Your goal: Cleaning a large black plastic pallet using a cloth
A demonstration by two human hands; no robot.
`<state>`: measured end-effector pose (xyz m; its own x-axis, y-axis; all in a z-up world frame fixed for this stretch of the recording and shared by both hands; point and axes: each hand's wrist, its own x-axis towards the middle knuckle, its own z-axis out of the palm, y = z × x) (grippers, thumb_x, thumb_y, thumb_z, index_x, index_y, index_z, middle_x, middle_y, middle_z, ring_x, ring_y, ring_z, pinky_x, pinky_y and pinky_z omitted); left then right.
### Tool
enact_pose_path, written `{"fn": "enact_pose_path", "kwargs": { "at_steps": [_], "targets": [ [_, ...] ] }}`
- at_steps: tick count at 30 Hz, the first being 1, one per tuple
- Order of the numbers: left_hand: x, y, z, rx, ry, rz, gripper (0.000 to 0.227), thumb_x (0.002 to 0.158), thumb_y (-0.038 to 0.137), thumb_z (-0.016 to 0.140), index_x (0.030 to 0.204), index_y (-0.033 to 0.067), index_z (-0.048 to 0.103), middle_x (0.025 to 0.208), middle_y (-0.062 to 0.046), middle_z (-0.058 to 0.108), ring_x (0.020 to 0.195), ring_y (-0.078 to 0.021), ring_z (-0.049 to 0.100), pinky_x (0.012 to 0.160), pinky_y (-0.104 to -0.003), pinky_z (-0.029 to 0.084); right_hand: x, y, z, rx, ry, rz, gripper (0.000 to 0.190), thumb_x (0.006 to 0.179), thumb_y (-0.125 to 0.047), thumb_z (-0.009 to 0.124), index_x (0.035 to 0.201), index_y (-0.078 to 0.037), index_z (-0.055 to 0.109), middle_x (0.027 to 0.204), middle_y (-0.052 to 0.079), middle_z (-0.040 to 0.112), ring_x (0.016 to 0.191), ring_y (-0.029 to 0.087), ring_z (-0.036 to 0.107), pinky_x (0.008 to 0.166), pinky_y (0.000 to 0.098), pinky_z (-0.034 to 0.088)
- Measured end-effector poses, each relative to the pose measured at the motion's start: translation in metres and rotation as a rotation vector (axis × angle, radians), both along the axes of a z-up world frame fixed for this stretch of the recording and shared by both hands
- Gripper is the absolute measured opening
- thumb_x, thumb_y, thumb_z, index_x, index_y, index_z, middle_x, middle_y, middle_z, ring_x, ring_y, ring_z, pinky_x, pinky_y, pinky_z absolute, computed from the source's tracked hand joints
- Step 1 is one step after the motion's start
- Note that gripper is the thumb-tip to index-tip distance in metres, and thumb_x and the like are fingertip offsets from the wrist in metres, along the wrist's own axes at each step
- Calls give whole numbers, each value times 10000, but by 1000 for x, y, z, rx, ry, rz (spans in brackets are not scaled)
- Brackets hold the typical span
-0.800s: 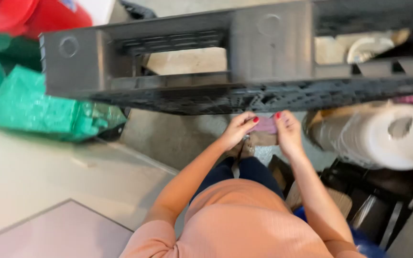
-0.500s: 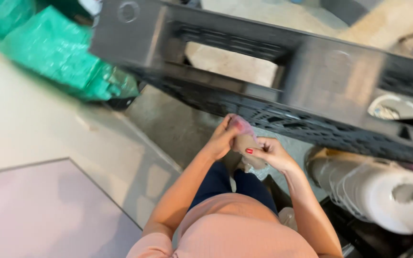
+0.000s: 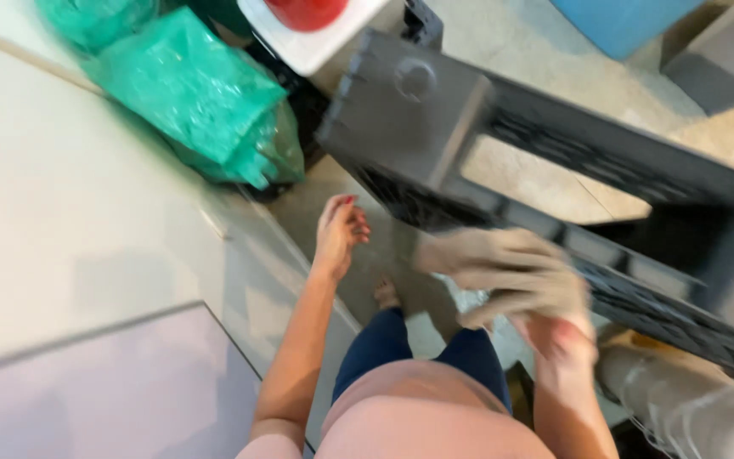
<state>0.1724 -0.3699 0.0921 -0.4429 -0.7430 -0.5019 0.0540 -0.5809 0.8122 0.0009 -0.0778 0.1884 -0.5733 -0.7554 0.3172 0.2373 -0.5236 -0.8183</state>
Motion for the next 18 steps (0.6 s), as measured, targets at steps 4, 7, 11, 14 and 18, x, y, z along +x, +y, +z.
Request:
{"fn": "enact_pose_path", "kwargs": {
  "at_steps": [4, 7, 11, 14, 18],
  "targets": [
    [0, -65, 34, -212, -51, 77, 135, 1010, 263, 555, 1077, 147, 546, 779, -39, 591, 627, -159, 621, 477, -272, 480, -5, -72, 54, 109, 136, -407, 665, 868, -615, 827, 1237, -88, 661, 1227, 71, 695, 1223, 200, 668, 1183, 401, 552],
    [-13, -96, 53, -597, 21, -65, 153, 1039, 206, 510, 1176, 160, 559, 1034, -23, 644, 907, -92, 620, 653, -248, 557, 9, -166, 127, 313, 1065, -368, 259, 1049, -225, 473, 925, -28, 586, 1229, 207, 428, 1156, 422, 533, 1133, 585, 390],
    [-47, -122, 86, -1023, 78, -287, 313, 1065, 148, 455, 1313, 19, 594, 1299, -144, 572, 1225, -277, 546, 1097, -394, 433, 14, -210, 87, 977, 1717, -389, 588, 937, -591, 545, 1402, -235, 597, 1577, 152, 475, 1488, 441, 396, 1102, 652, 389],
    [-57, -128, 81, -986, 223, -394, 347, 1112, 228, 419, 1315, 15, 602, 1348, -145, 559, 1299, -279, 534, 1139, -407, 426, 11, -231, 84, 947, 1737, -242, 636, 926, -589, 533, 1442, -219, 540, 1638, 187, 378, 1518, 470, 320, 1161, 616, 342],
    [-50, -137, 81, -956, 242, -537, 441, 1097, 365, 393, 1383, 58, 529, 1401, -190, 446, 1336, -312, 511, 1160, -455, 422, 9, -266, 84, 918, 1616, -56, 552, 934, -561, 538, 1420, -301, 567, 1665, 114, 315, 1539, 454, 221, 1135, 662, 295]
  ]
}}
